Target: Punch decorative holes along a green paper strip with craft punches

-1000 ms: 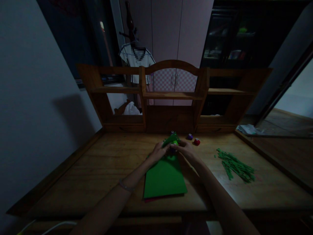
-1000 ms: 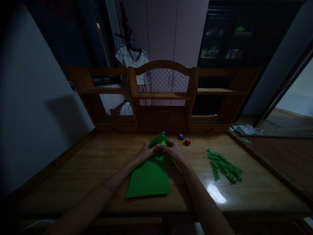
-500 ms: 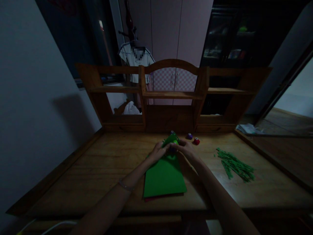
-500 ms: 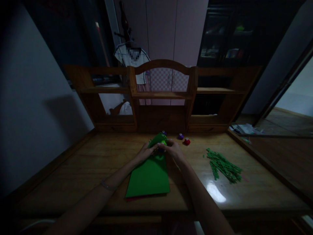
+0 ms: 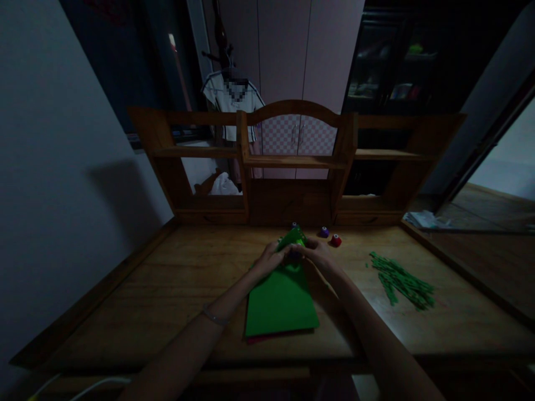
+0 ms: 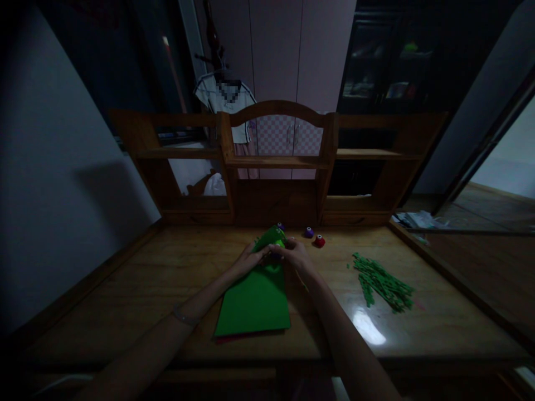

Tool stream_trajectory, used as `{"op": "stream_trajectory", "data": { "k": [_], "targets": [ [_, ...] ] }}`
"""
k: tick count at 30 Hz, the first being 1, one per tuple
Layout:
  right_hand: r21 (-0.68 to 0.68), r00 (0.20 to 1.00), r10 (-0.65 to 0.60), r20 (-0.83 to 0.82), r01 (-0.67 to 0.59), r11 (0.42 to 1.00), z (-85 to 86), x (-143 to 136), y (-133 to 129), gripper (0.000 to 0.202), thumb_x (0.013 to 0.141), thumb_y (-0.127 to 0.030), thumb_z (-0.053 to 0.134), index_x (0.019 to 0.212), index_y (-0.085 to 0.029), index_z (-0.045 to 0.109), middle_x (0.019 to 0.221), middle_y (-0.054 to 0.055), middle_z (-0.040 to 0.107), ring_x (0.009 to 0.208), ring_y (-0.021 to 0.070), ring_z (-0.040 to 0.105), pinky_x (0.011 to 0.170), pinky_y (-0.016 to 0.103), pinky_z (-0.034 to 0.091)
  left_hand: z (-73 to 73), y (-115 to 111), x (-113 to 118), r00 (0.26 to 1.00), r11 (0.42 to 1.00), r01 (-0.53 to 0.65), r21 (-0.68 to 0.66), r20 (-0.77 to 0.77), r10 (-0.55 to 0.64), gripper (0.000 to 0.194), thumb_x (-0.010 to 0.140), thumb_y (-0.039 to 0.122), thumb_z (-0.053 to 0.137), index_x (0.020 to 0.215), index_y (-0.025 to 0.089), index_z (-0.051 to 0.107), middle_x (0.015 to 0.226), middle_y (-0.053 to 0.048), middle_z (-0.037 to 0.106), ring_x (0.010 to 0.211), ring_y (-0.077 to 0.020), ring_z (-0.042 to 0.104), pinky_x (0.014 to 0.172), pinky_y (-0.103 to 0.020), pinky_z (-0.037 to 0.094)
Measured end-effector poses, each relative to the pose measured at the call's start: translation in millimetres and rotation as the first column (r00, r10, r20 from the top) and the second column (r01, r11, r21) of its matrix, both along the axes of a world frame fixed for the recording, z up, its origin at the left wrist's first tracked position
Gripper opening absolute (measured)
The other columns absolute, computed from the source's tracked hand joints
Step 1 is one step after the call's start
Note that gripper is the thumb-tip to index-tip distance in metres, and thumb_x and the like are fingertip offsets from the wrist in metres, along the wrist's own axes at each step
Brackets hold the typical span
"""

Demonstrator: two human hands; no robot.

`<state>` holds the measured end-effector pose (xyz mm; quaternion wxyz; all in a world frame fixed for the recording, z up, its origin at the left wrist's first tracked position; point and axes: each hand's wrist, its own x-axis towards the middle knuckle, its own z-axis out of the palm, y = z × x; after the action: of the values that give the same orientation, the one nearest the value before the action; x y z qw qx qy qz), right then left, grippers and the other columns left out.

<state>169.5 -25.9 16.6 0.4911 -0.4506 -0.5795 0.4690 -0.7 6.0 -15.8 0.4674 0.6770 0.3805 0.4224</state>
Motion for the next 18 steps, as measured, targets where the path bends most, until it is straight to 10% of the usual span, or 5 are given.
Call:
{"op": "stream_trajectory", "data": {
  "k": [18],
  "targets": [
    [0.0,0.999,-0.003,0.032,0.004,1.0,6.1,-4,-4,0.038,0.062,-0.048,0.071,0.083,-0.017,0.065,0.079,0.004,0.066,0.07,0.0173,0.06,0.063,0.027,0.045,7.2,-4,0,0.999,1.0,0.015,-0.005,0.031,-0.015,0.036,0.08,0.046,0.054,0.086,0.012,0.063,0.072,-0.003,0.062,0.062,-0.0134,0.053,0.056,-0.022,0.041]
  ]
}}
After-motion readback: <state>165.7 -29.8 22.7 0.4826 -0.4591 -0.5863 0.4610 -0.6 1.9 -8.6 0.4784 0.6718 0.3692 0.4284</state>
